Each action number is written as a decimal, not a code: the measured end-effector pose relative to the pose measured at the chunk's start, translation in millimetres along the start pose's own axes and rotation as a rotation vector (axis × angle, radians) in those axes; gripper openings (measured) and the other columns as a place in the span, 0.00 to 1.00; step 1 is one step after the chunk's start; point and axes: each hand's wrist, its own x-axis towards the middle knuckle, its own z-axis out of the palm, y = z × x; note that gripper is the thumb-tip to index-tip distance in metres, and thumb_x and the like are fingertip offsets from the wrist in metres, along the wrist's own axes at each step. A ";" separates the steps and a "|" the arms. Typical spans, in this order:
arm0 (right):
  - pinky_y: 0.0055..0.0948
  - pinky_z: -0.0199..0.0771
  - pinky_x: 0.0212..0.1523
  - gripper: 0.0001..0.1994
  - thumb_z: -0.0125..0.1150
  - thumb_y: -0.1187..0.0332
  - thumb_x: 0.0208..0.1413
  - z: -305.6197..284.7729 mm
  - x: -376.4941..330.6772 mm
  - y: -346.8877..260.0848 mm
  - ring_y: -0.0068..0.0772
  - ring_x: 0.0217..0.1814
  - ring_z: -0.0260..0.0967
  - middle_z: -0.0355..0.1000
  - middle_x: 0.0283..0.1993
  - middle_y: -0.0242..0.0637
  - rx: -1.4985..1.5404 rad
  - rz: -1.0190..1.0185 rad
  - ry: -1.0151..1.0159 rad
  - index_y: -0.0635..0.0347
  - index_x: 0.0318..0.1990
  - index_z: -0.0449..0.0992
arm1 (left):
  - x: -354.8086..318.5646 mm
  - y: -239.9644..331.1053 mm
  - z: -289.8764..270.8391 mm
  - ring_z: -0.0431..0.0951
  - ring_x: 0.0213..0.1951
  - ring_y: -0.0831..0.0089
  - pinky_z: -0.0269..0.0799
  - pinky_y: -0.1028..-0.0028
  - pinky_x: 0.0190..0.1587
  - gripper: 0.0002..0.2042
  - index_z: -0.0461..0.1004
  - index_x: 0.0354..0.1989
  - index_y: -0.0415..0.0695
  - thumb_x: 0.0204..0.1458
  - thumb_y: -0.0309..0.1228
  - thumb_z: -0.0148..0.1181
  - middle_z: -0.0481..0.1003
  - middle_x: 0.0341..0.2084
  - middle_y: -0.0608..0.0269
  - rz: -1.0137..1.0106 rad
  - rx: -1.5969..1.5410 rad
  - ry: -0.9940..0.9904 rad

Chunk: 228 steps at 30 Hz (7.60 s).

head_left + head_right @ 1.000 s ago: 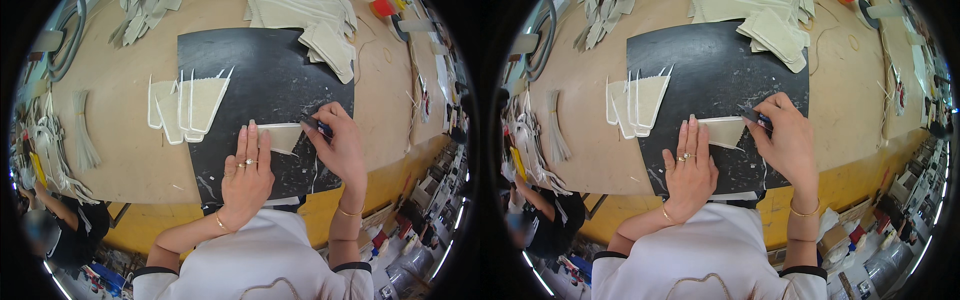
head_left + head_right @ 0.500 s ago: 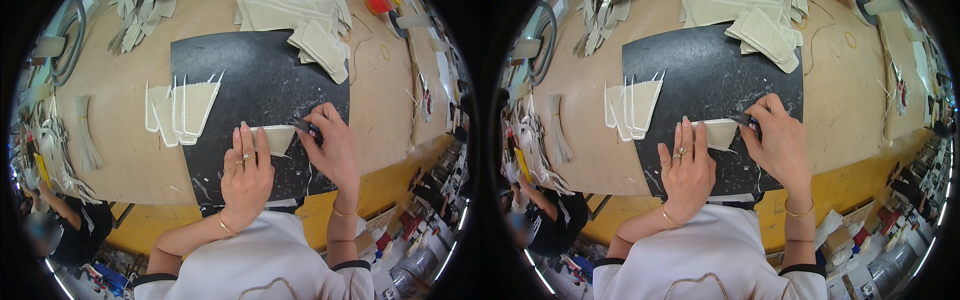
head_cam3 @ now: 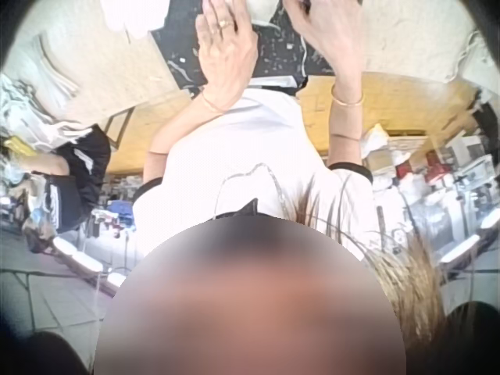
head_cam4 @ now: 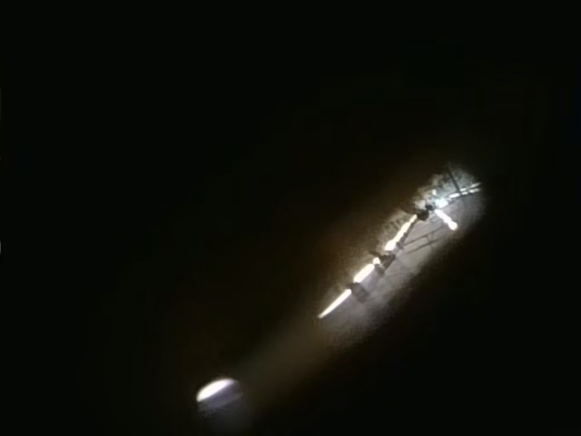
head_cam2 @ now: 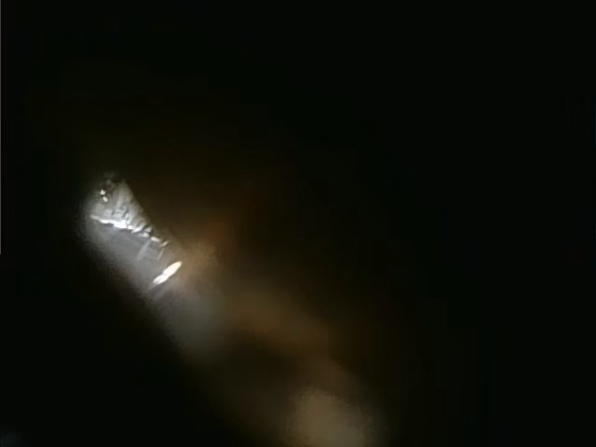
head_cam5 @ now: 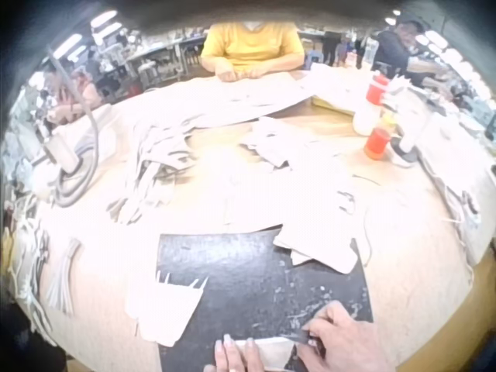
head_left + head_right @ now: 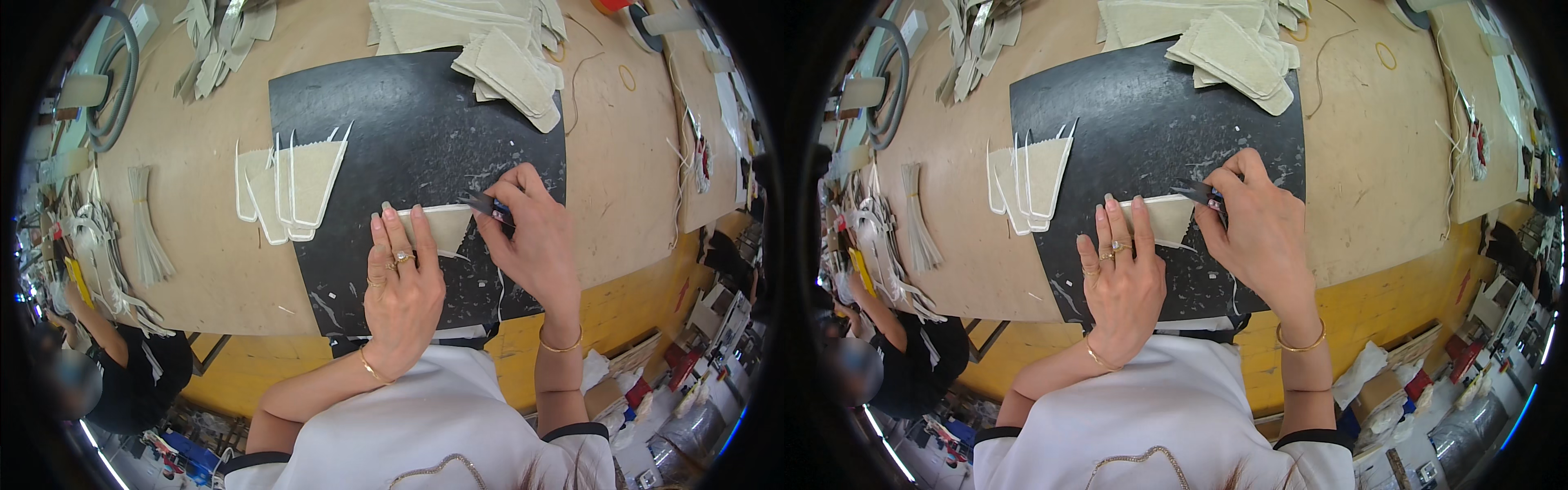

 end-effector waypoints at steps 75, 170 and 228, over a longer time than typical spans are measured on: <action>0.39 0.68 0.33 0.07 0.62 0.72 0.56 -26.5 -5.4 18.8 0.45 0.33 0.71 0.71 0.36 0.39 -0.210 -0.041 -0.143 0.61 0.42 0.74 | 12.4 7.2 -2.8 0.56 0.70 0.44 0.54 0.51 0.69 0.32 0.57 0.70 0.42 0.54 0.27 0.56 0.51 0.70 0.38 0.169 -0.393 -0.071; 0.41 0.74 0.41 0.16 0.57 0.64 0.62 -69.1 -45.1 80.5 0.47 0.41 0.73 0.70 0.50 0.42 -0.743 0.406 0.573 0.54 0.56 0.73 | 15.5 -10.9 0.5 0.68 0.53 0.63 0.60 0.61 0.47 0.31 0.69 0.64 0.62 0.48 0.30 0.62 0.65 0.63 0.53 0.169 -0.238 0.179; 0.41 0.73 0.35 0.08 0.60 0.69 0.59 -48.8 -74.4 -4.2 0.43 0.36 0.76 0.75 0.44 0.38 0.011 -0.069 -0.140 0.58 0.44 0.72 | 147.5 -73.8 -32.1 0.75 0.52 0.54 0.69 0.63 0.54 0.15 0.76 0.48 0.42 0.52 0.32 0.65 0.76 0.48 0.52 0.302 -0.783 0.417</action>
